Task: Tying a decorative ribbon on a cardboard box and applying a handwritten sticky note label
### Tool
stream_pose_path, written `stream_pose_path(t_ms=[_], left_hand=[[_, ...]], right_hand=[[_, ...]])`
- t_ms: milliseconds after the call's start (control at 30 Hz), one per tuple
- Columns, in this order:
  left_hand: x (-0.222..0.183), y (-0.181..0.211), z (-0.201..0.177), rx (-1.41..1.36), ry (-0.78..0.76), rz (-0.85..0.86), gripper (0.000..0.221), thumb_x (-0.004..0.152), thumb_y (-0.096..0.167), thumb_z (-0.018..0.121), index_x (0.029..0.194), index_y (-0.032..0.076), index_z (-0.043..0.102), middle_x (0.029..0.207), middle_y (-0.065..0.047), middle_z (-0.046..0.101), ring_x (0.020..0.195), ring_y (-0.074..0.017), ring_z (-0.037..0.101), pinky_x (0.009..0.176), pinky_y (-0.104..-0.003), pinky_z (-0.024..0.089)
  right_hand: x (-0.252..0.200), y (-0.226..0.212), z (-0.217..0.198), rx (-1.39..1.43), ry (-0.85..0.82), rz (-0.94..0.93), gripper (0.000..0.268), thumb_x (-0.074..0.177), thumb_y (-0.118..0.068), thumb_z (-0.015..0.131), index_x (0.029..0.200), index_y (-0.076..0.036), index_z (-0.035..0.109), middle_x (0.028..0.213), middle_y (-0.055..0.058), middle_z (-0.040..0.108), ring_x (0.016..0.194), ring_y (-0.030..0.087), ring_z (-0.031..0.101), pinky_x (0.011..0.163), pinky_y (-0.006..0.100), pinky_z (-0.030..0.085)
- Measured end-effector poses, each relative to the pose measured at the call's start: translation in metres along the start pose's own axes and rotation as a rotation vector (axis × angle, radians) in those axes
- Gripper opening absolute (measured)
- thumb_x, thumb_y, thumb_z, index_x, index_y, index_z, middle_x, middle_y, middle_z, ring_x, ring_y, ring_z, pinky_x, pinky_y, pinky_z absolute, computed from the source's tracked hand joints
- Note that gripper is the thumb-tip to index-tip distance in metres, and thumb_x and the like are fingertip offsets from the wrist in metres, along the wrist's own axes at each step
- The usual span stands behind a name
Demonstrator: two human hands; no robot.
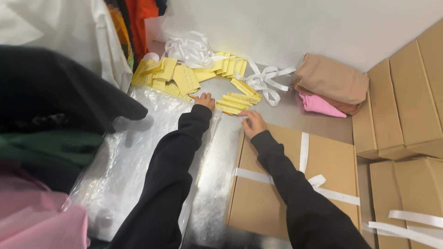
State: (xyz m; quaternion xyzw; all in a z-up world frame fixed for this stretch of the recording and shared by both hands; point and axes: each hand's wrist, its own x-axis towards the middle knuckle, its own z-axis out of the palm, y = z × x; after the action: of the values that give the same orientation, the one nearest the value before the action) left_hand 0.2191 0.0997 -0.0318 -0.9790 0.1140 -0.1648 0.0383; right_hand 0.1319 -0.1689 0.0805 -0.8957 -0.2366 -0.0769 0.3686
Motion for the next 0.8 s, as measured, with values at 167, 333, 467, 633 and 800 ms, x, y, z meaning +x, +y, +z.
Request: stream_pose_path(t_ms=[167,333,467,633,800], left_hand=[[0.006,-0.006,0.006,0.006,0.018,0.124,0.01,0.085,0.01,0.066,0.094,0.012,0.063,0.095,-0.008,0.051,0.095,-0.0307,0.053,0.073,-0.046,0.045],[0.008,-0.018,0.005,-0.009,-0.139,0.163,0.02,0.096,0.022,0.061,0.113,0.017,0.051,0.106,-0.006,0.054,0.105,-0.0282,0.054,0.08,-0.046,0.047],[0.01,-0.026,-0.004,0.059,0.027,0.193,0.014,0.089,0.015,0.065,0.1,0.015,0.057,0.099,-0.006,0.049,0.097,-0.0295,0.051,0.076,-0.046,0.045],[0.009,-0.032,-0.018,0.102,0.201,0.158,0.012,0.083,0.01,0.068,0.09,0.012,0.059,0.091,-0.008,0.048,0.094,-0.0308,0.048,0.075,-0.045,0.04],[-0.019,-0.021,-0.102,0.133,0.45,0.06,0.009,0.091,0.01,0.062,0.089,0.014,0.053,0.087,-0.005,0.046,0.083,-0.0264,0.054,0.066,-0.04,0.042]], right_hand=[[-0.002,0.021,0.011,0.01,0.002,0.109,0.023,0.094,-0.017,0.065,0.114,-0.029,0.07,0.111,-0.006,0.067,0.112,0.022,0.064,0.101,0.039,0.049],[-0.006,0.026,0.025,-0.157,-0.017,0.166,0.021,0.095,-0.025,0.064,0.114,-0.035,0.067,0.105,-0.012,0.066,0.109,0.015,0.064,0.099,0.035,0.047],[-0.002,0.019,0.023,-0.272,-0.099,0.206,0.019,0.096,-0.028,0.06,0.114,-0.032,0.065,0.104,-0.009,0.068,0.11,0.017,0.063,0.098,0.036,0.047],[0.025,-0.005,0.01,-0.351,-0.363,0.284,0.025,0.093,-0.039,0.061,0.117,-0.032,0.065,0.107,-0.01,0.072,0.114,0.019,0.063,0.098,0.041,0.043],[0.063,-0.029,0.034,-0.599,-0.571,0.241,0.068,0.076,-0.04,0.078,0.137,-0.022,0.053,0.125,0.007,0.058,0.123,0.028,0.054,0.094,0.043,0.045]])
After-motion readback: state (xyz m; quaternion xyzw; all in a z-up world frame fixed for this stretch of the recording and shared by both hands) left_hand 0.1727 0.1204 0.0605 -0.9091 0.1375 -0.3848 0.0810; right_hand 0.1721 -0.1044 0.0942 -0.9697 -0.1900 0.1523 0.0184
